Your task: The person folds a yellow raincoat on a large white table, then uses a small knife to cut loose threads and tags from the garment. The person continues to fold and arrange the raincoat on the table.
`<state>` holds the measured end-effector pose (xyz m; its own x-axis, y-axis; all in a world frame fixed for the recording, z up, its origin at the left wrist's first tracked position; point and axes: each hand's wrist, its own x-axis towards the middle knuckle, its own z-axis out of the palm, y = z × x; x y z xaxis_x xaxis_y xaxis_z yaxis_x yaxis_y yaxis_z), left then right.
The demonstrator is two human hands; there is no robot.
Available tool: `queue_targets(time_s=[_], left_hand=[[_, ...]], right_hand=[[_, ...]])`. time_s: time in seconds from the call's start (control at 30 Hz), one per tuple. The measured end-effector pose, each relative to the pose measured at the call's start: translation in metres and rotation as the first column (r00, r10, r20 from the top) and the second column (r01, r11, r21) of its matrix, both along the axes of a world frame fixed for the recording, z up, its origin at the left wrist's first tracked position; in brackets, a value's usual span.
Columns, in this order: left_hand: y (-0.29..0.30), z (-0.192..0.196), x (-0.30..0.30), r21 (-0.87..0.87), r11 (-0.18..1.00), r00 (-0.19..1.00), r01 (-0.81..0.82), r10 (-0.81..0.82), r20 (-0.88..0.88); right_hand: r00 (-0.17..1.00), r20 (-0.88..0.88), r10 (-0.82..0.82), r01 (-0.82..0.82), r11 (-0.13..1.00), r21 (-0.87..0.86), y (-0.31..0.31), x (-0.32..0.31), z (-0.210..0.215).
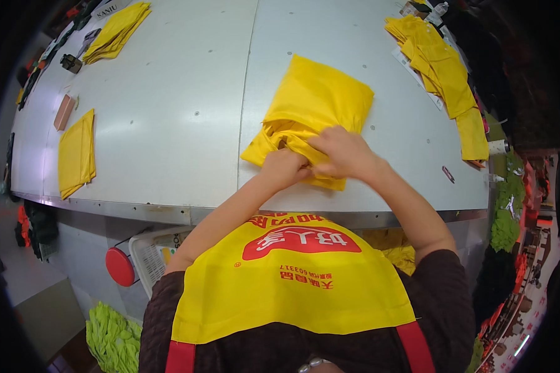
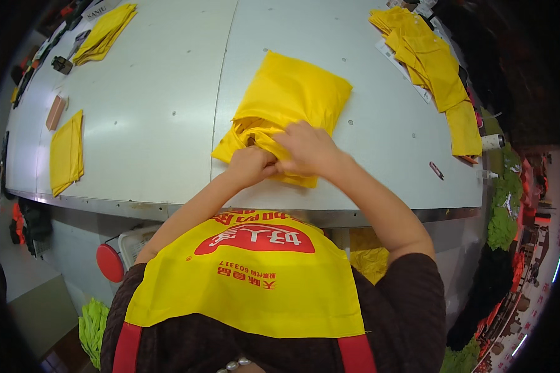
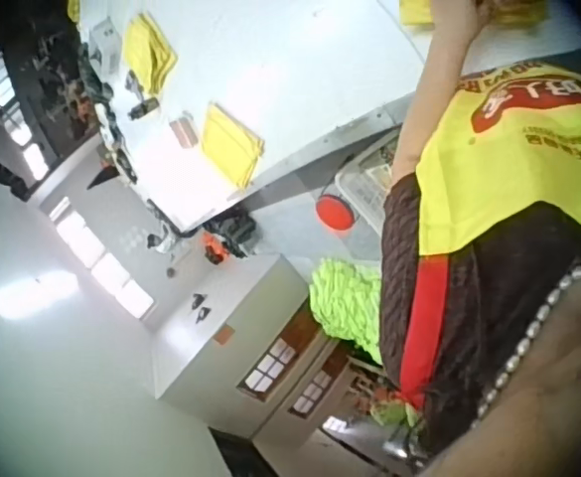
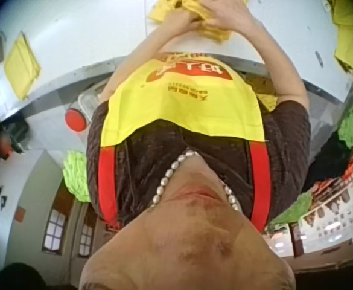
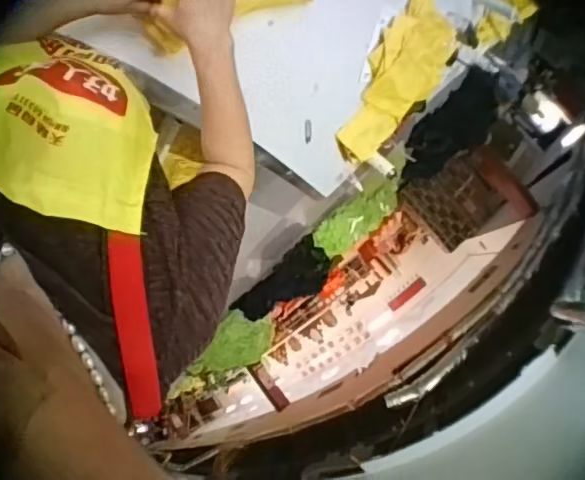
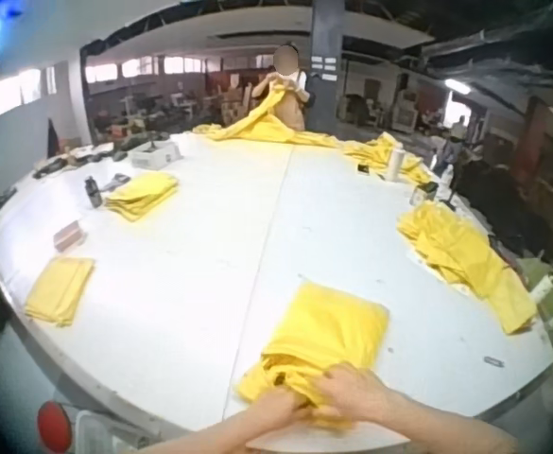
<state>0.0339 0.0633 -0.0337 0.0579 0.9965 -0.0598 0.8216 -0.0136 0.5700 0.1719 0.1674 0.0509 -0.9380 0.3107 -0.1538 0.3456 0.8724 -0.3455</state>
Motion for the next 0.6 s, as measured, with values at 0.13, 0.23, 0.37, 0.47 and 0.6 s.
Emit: queue_targets(time_s=[0.13,0.23,0.37,0.47,0.6], left_hand=[[0.005,0.017,0.0,-0.044,0.999,0.986,-0.007,0.014,0.166],[0.004,0.016,0.004,0.088,0.99,0.957,0.109,-0.128,0.26],[-0.003,0.021,0.025,0.256,0.924,0.912,0.283,-0.342,0.227],[-0.007,0.017,0.038,0.153,0.955,0.964,0.253,-0.262,0.041],[0.001,0.028,0.029,0.299,0.945,0.985,0.134,-0.16,0.063]], right_hand=[[0.995,-0.091,-0.039,0.061,0.964,0.258,-0.017,0.037,-0.04],[0.999,0.021,-0.036,0.032,0.984,0.173,-0.001,0.022,-0.044],[0.992,0.12,-0.025,0.011,0.993,0.117,0.003,0.007,-0.081],[0.992,0.129,-0.004,0.016,0.996,-0.091,0.009,0.011,-0.079],[0.991,0.131,0.017,0.044,0.892,-0.45,0.016,0.036,-0.061]])
